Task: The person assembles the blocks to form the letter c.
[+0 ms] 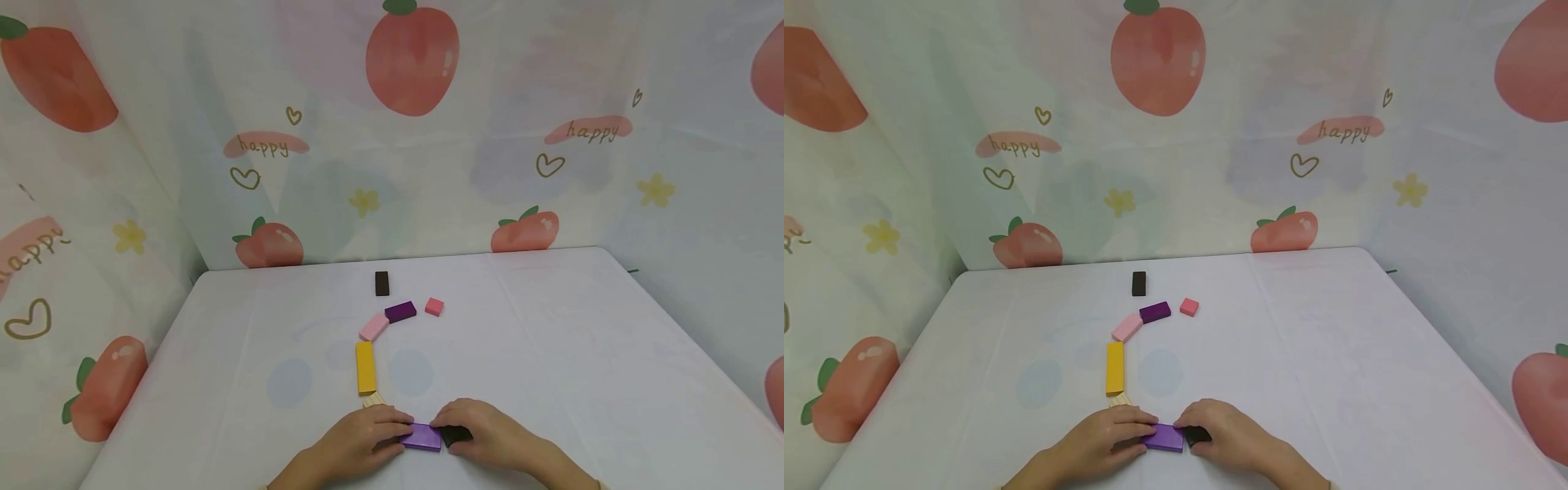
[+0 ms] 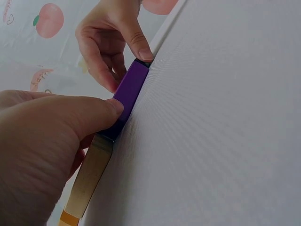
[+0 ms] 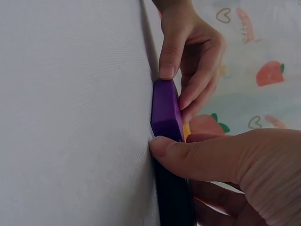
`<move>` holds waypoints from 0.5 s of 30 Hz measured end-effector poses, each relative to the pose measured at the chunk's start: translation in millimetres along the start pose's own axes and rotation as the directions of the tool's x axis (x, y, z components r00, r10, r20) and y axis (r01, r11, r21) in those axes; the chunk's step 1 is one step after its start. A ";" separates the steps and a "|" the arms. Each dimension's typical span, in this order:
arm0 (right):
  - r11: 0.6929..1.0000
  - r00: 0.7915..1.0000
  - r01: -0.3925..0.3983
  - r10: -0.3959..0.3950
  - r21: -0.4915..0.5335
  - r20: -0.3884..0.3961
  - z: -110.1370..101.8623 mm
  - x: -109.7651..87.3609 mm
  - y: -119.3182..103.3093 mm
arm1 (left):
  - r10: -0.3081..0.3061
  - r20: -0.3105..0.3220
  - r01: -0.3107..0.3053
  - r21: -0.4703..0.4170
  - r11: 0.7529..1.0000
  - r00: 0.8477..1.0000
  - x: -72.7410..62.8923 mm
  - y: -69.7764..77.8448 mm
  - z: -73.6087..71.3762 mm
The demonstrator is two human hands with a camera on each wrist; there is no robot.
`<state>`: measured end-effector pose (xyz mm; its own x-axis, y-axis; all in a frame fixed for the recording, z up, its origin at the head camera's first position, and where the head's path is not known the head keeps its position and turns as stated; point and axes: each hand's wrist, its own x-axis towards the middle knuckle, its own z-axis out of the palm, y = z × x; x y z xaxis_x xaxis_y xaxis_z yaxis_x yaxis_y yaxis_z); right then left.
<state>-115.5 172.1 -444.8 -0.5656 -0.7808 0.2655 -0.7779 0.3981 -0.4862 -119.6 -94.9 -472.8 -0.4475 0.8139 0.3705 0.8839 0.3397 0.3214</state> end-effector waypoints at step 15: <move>0.999 0.998 -0.039 0.037 0.035 0.043 -2.5 0.6 0.1 | -0.012 0.004 0.012 -0.023 1.000 1.000 -0.1 -0.3 0.6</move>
<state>-116.6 172.9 -442.6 -0.5817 -0.7856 0.2109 -0.7455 0.4112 -0.5245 -119.8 -94.8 -473.4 -0.4579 0.8114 0.3633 0.8749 0.3388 0.3461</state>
